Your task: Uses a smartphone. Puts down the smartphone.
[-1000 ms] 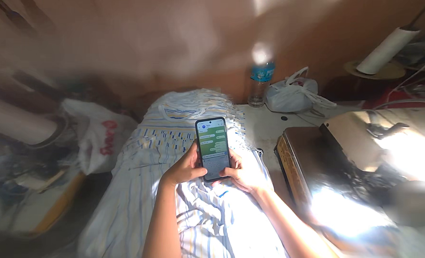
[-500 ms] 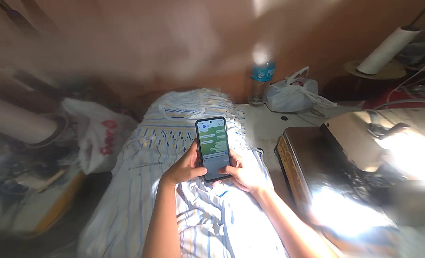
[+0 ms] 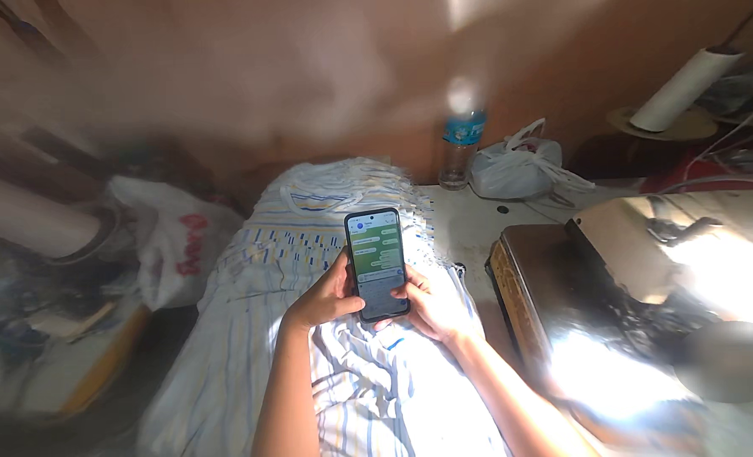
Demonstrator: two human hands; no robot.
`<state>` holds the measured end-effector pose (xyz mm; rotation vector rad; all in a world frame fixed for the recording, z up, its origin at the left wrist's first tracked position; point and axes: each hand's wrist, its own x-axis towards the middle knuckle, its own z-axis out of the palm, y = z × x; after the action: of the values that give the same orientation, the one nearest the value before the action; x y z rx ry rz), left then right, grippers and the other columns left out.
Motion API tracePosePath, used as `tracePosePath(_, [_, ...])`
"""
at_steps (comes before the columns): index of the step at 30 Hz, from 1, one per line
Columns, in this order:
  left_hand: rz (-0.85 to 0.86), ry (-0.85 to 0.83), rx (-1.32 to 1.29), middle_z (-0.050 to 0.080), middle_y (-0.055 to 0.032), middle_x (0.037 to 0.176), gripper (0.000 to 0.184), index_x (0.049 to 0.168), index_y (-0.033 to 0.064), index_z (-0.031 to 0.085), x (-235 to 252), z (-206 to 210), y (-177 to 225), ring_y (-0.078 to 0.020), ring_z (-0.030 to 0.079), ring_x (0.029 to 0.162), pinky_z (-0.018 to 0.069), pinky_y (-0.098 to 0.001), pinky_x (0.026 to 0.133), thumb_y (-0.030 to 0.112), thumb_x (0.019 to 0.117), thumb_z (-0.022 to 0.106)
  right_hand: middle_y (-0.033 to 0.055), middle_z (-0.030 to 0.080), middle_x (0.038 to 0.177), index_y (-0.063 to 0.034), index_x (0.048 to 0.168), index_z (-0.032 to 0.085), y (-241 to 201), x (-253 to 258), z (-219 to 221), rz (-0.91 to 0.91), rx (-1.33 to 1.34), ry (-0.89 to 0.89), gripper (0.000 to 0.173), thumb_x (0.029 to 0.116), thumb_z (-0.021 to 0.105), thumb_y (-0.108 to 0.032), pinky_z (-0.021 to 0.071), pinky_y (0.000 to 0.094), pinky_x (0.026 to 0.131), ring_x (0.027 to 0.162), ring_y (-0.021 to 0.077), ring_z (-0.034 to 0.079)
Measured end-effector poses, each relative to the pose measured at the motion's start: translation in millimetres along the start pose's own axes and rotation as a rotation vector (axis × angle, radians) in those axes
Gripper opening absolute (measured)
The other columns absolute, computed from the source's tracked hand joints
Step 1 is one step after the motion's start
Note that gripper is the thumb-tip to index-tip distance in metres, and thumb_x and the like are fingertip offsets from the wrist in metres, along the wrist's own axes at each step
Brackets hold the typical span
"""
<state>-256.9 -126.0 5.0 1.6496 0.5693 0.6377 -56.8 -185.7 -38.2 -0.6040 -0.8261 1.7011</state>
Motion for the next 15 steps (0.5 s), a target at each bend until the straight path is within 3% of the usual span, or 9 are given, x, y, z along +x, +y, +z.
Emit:
tracePosePath(3, [0.008,-0.009,-0.004,0.053,-0.0048,0.140,0.095,0.153,-0.0038,0.005,0.2,0.1,-0.3,-0.0061,0.059,0.125,0.0510,-0.0256,0.106,-0.007,0.0758,0.060,0.0097,0.071,0.108,-0.0041,0.136,0.043,0.6,-0.3,0.9,-0.007,-0.049,0.021,0.040,0.0967,0.047,0.004,0.0650,0.0384,0.066,0.086,0.0223,0.075])
tracePosePath(6, [0.008,-0.015,0.000,0.054,-0.0041,0.139,0.094,0.153,-0.0041,0.005,0.2,0.3,0.2,-0.0056,0.060,0.123,0.0516,-0.0252,0.105,-0.007,0.0763,0.059,0.0100,0.071,0.108,-0.0034,0.137,0.042,0.9,0.5,1.3,-0.012,-0.081,0.039,0.039,0.0990,0.048,0.004,0.0647,0.0368,0.065,0.085,0.0215,0.075])
tracePosePath(10, [0.002,-0.003,0.000,0.054,-0.0041,0.139,0.095,0.153,-0.0040,0.004,-0.1,0.4,0.9,-0.0052,0.060,0.123,0.0516,-0.0243,0.105,-0.007,0.0758,0.059,0.0098,0.071,0.106,-0.0037,0.133,0.045,-0.2,0.2,2.6,0.000,-0.025,0.046,0.036,0.0977,0.037,0.002,0.0643,0.0381,0.064,0.084,0.0224,0.074])
tracePosePath(15, [-0.006,0.005,-0.008,0.053,-0.0065,0.139,0.096,0.153,-0.0049,0.004,0.1,0.4,0.3,-0.0069,0.059,0.124,0.0513,-0.0257,0.106,-0.007,0.0753,0.060,0.0109,0.070,0.109,-0.0084,0.135,0.042,-2.8,1.9,1.4,0.068,0.027,0.041,0.041,0.0990,0.023,-0.012,0.0628,0.0381,0.062,0.087,0.0241,0.074])
